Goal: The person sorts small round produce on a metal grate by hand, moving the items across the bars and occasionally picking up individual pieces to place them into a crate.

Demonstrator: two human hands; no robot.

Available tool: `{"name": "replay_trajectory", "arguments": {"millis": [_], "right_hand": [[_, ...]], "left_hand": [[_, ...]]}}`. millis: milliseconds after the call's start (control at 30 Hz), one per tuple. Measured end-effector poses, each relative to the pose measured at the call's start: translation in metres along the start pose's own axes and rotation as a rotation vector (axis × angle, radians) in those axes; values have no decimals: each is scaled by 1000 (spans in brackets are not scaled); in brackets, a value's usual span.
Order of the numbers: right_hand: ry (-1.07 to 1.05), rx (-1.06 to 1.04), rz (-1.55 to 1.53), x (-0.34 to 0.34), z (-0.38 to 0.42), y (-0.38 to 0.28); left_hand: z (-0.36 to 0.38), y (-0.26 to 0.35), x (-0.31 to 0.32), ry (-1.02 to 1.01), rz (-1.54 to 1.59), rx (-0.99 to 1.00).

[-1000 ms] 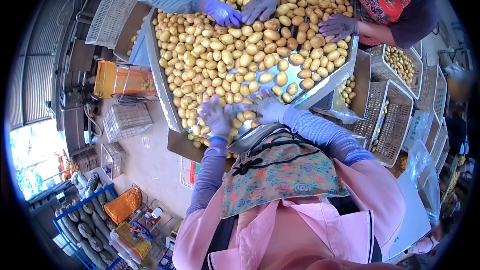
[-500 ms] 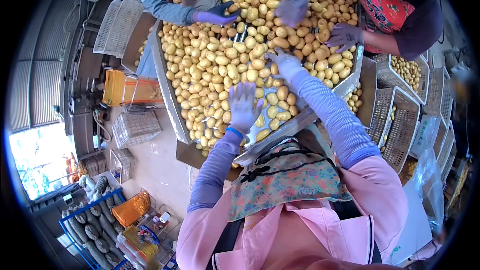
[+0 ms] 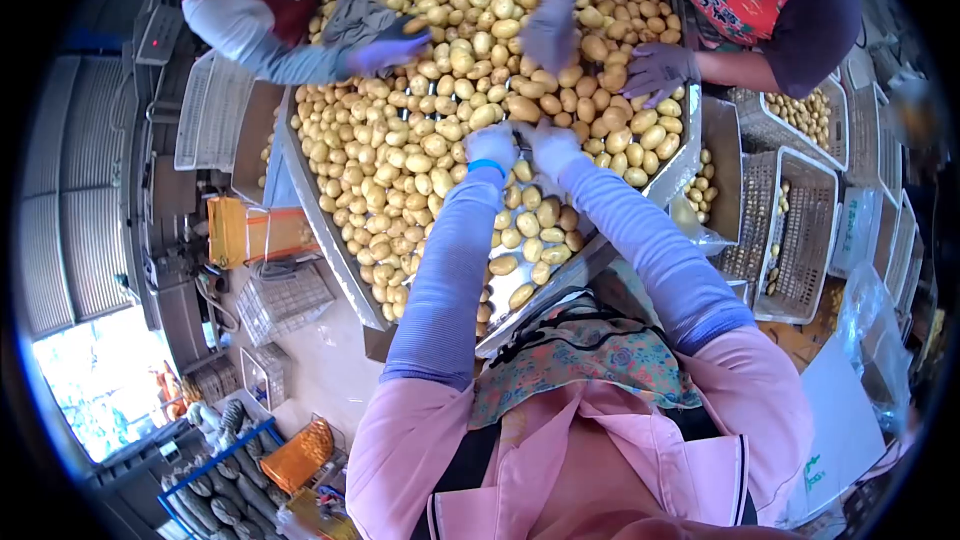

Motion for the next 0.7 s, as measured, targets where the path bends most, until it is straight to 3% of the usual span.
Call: {"name": "replay_trajectory", "arguments": {"millis": [67, 133, 200, 267, 333, 400, 433, 467, 500, 567, 667, 700], "right_hand": [[-38, -45, -108, 5, -17, 4], [-49, -61, -98, 5, -12, 14], [-105, -66, -634, -1, 7, 29], [-114, -36, -893, -8, 41, 45], [-445, 204, -2049, 2, 97, 46], [499, -481, -906, -37, 152, 60], [256, -271, -1489, -3, 154, 86], [147, -129, -1774, 29, 166, 108], [81, 41, -2071, 62, 180, 130], [-82, -67, -2320, 16, 202, 164], [-24, -239, -2818, -103, 222, 267], [115, -30, -2747, -100, 229, 354]], "left_hand": [[5, -2, 4, -74, 54, -27], [23, -7, -3, 86, 230, -60], [58, -26, -5, 480, 623, -85], [93, -18, -19, 780, 808, -58], [116, 29, -21, 837, 1185, -43], [128, 130, -52, 417, 725, 424], [138, 168, -54, 463, 483, 505], [148, 206, -52, 501, 236, 577], [149, 226, -53, 505, 249, 588], [144, 259, -56, 397, 462, 702], [145, 261, -80, 427, 610, 807], [142, 255, -61, 362, 585, 797]]}}
Point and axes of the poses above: each hand's wrist, its own z-axis away from the middle knuckle, its own x-axis out of the palm, y = z × x, the point moved 8 cm from there along -z, towards the middle knuckle, and after that the axes turned 5 degrees about x, right-handed, at the moved point
